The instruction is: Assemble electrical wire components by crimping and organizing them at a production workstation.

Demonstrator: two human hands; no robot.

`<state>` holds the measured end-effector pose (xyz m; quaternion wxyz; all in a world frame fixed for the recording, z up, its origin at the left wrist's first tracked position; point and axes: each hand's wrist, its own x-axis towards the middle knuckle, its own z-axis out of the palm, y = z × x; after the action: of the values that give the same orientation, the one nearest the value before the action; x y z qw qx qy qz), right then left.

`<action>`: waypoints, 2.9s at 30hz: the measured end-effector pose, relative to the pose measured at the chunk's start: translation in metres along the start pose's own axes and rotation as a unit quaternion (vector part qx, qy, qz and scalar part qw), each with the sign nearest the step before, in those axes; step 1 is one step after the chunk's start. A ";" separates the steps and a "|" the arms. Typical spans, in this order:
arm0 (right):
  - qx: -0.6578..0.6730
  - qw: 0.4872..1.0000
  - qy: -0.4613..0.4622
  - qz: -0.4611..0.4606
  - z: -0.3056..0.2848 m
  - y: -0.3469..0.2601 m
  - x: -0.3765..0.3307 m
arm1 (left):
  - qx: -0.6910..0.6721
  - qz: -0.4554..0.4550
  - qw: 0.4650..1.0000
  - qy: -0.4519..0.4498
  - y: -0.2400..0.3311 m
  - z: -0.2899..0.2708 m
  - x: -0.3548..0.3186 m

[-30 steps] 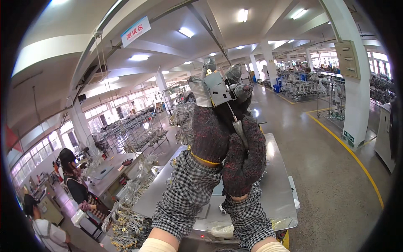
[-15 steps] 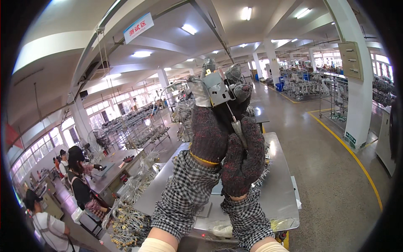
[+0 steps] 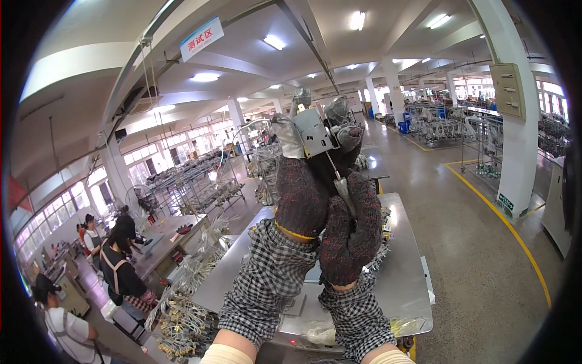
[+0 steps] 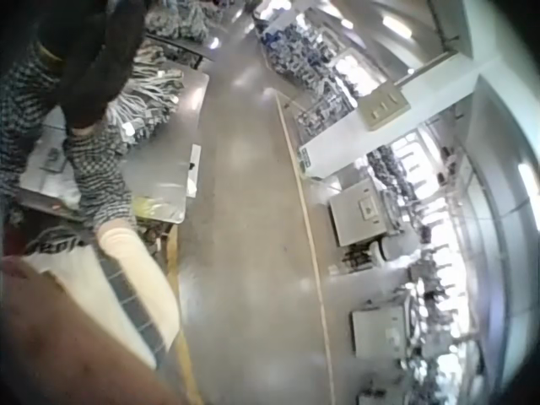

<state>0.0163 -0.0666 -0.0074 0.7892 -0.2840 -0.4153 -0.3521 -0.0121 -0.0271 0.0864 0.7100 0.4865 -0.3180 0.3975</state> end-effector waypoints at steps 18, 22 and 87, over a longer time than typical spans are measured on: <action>-0.012 1.000 -0.002 0.008 0.005 -0.003 -0.004 | 0.035 -0.013 0.998 0.059 0.006 0.003 -0.004; -0.021 1.000 -0.005 0.001 0.005 -0.002 -0.003 | 0.013 -0.010 1.000 0.020 0.007 0.000 -0.005; -0.009 1.000 0.004 -0.027 0.002 -0.028 0.003 | 0.047 -0.073 0.996 0.037 0.025 0.017 -0.014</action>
<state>-0.0056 -0.0830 0.0003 0.7784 -0.2779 -0.4167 -0.3784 -0.0416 -0.0412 0.0909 0.7246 0.5267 -0.2360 0.3766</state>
